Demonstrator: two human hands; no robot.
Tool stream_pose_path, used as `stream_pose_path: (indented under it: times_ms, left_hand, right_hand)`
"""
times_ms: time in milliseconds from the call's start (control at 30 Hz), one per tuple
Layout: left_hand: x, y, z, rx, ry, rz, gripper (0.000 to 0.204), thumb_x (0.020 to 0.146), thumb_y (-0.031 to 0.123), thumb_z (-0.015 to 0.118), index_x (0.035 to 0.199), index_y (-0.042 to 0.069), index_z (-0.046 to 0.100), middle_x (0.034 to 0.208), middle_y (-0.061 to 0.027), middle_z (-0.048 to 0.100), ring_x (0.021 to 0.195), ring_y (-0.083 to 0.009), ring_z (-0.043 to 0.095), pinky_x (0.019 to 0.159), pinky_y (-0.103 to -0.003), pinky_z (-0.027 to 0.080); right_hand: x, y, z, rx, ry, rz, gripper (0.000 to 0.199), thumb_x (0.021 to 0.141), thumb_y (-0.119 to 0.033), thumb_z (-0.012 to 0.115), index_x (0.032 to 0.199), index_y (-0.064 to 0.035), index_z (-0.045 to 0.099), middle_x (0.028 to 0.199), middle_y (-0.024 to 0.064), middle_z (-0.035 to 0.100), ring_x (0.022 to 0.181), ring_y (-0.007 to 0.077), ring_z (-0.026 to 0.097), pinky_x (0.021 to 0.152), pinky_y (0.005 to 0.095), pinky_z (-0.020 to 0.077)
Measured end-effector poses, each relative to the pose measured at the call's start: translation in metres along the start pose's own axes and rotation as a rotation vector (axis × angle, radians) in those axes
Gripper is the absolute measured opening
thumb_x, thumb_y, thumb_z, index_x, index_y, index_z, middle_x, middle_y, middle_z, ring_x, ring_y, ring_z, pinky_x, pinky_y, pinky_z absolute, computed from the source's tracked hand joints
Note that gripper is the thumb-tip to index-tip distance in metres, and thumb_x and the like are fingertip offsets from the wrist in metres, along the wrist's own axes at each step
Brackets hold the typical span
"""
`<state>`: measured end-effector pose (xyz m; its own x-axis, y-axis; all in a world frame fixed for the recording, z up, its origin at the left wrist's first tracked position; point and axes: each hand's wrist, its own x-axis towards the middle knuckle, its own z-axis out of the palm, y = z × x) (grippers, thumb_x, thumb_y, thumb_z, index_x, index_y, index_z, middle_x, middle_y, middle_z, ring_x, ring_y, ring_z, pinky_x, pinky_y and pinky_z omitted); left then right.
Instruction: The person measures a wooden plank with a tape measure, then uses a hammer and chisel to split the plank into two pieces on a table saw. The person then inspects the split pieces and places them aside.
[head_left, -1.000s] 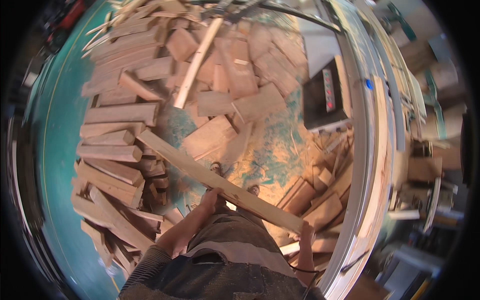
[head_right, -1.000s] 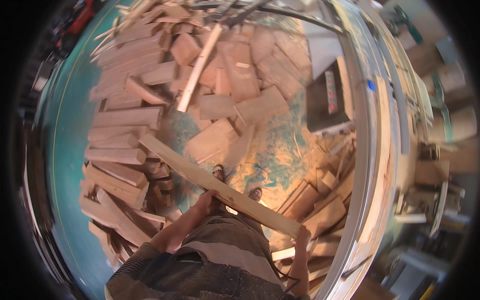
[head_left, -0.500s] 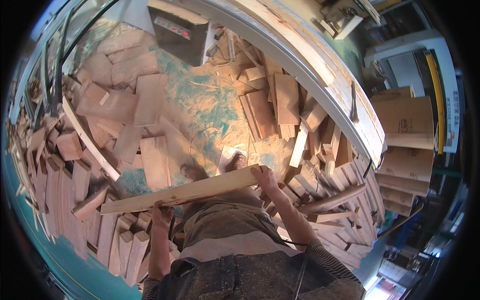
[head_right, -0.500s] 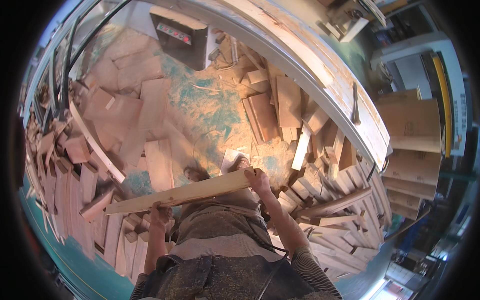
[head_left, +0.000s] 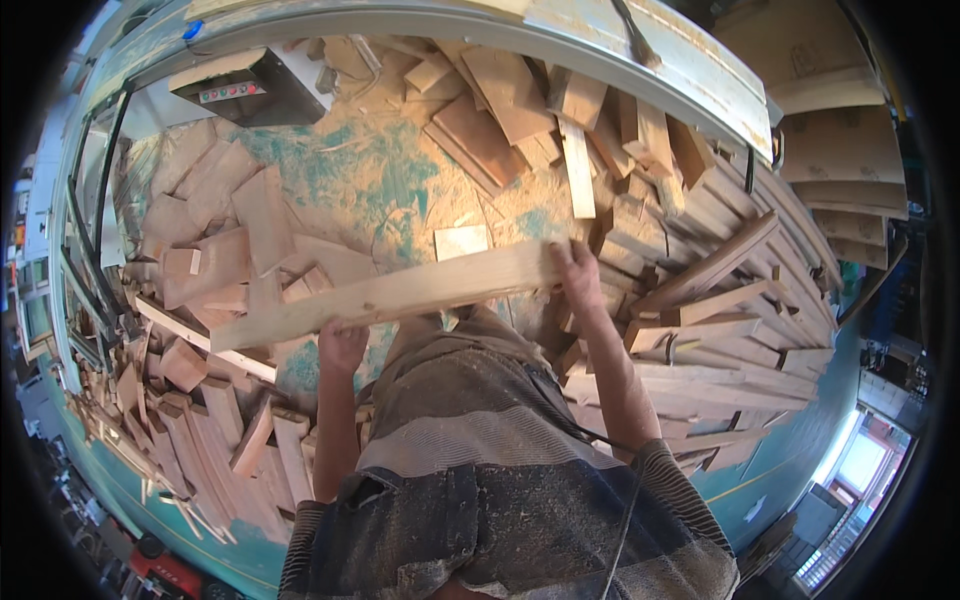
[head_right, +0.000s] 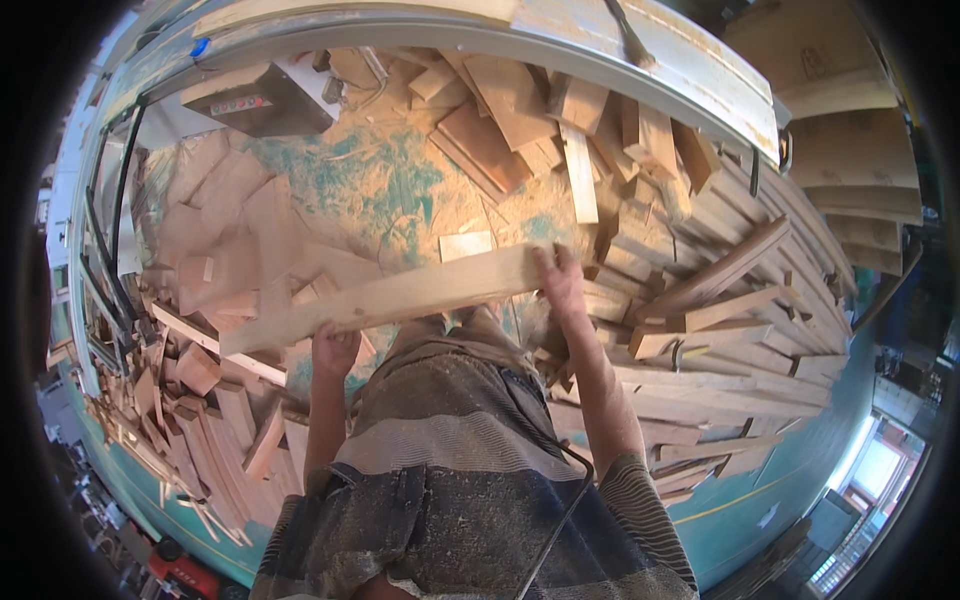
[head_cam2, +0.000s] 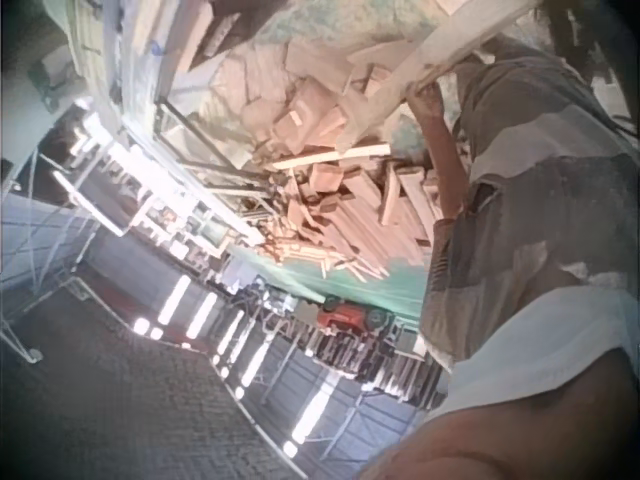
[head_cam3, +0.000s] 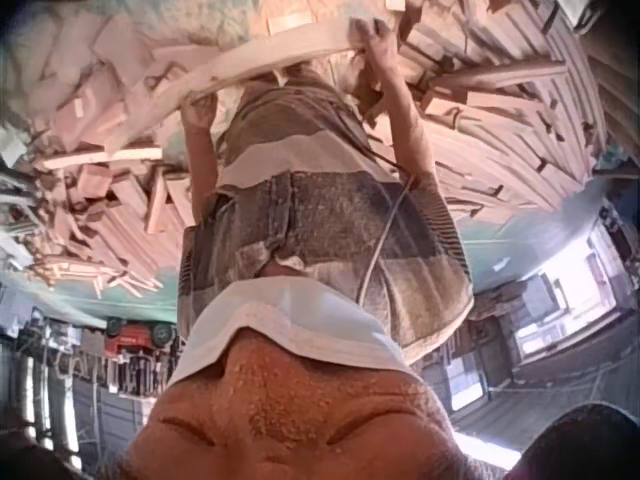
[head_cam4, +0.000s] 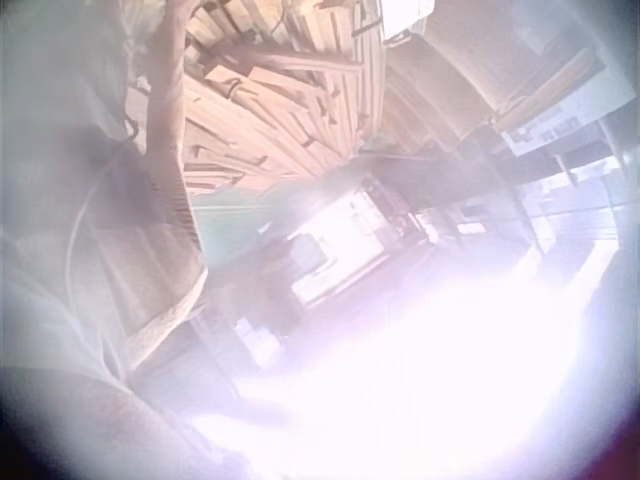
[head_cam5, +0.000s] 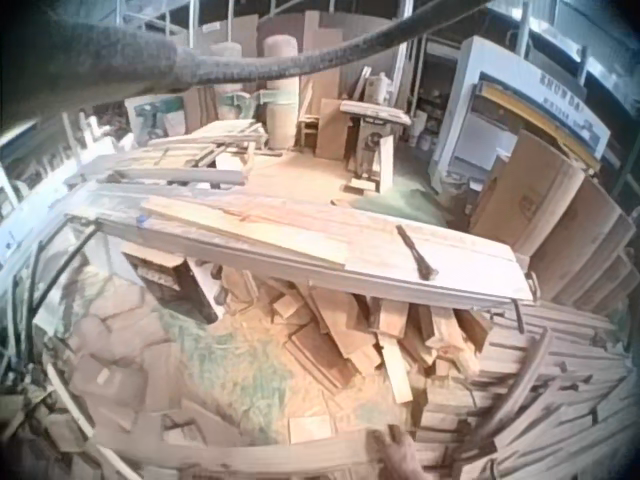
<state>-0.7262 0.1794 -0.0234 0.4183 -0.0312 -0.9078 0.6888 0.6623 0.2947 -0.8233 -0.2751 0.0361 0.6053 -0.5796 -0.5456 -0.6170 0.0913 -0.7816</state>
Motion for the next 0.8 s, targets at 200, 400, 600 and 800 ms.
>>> stream_pose_path:
  times_ms: [200, 400, 600, 800]
  left_hand:
    - [-0.007, -0.050, 0.086, 0.169, -0.332, -0.048, 0.026, 0.089, 0.014, 0.064, 0.114, 0.009, 0.061, 0.121, -0.0076, 0.065, 0.115, -0.0247, 0.061, 0.102, -0.045, 0.050]
    - [-0.018, -0.082, 0.178, 0.389, -0.544, -0.115, 0.024, 0.093, 0.014, 0.060, 0.115, 0.006, 0.062, 0.121, -0.0087, 0.067, 0.116, -0.0247, 0.061, 0.103, -0.044, 0.048]
    - [-0.021, -0.082, 0.244, 0.594, -0.703, -0.164, 0.032, 0.096, 0.014, 0.055, 0.124, -0.002, 0.058, 0.124, -0.0129, 0.065, 0.115, -0.0247, 0.062, 0.102, -0.040, 0.048]
    - [0.003, -0.054, 0.255, 0.803, -0.704, -0.202, 0.032, 0.092, 0.014, 0.055, 0.119, -0.002, 0.062, 0.119, -0.0120, 0.069, 0.113, -0.0243, 0.064, 0.103, -0.041, 0.047]
  right_hand:
    - [-0.001, 0.038, -0.099, 0.196, 0.138, -0.090, 0.046, 0.102, -0.033, 0.061, 0.130, 0.0031, 0.060, 0.116, 0.0097, 0.067, 0.102, 0.0148, 0.060, 0.089, 0.0303, 0.0493]
    - [-0.034, 0.076, -0.170, 0.232, 0.298, -0.022, 0.046, 0.103, -0.038, 0.057, 0.125, 0.0025, 0.061, 0.110, 0.0076, 0.066, 0.101, 0.0160, 0.057, 0.090, 0.0319, 0.0460]
    - [-0.096, 0.116, -0.150, 0.443, 0.468, 0.165, 0.051, 0.103, -0.043, 0.054, 0.128, 0.0010, 0.060, 0.108, 0.0080, 0.063, 0.096, 0.0177, 0.057, 0.084, 0.0335, 0.0478]
    - [-0.154, 0.159, -0.066, 0.666, 0.528, 0.270, 0.051, 0.102, -0.052, 0.054, 0.131, -0.0104, 0.054, 0.113, 0.0072, 0.064, 0.092, 0.0175, 0.067, 0.061, 0.0297, 0.0558]
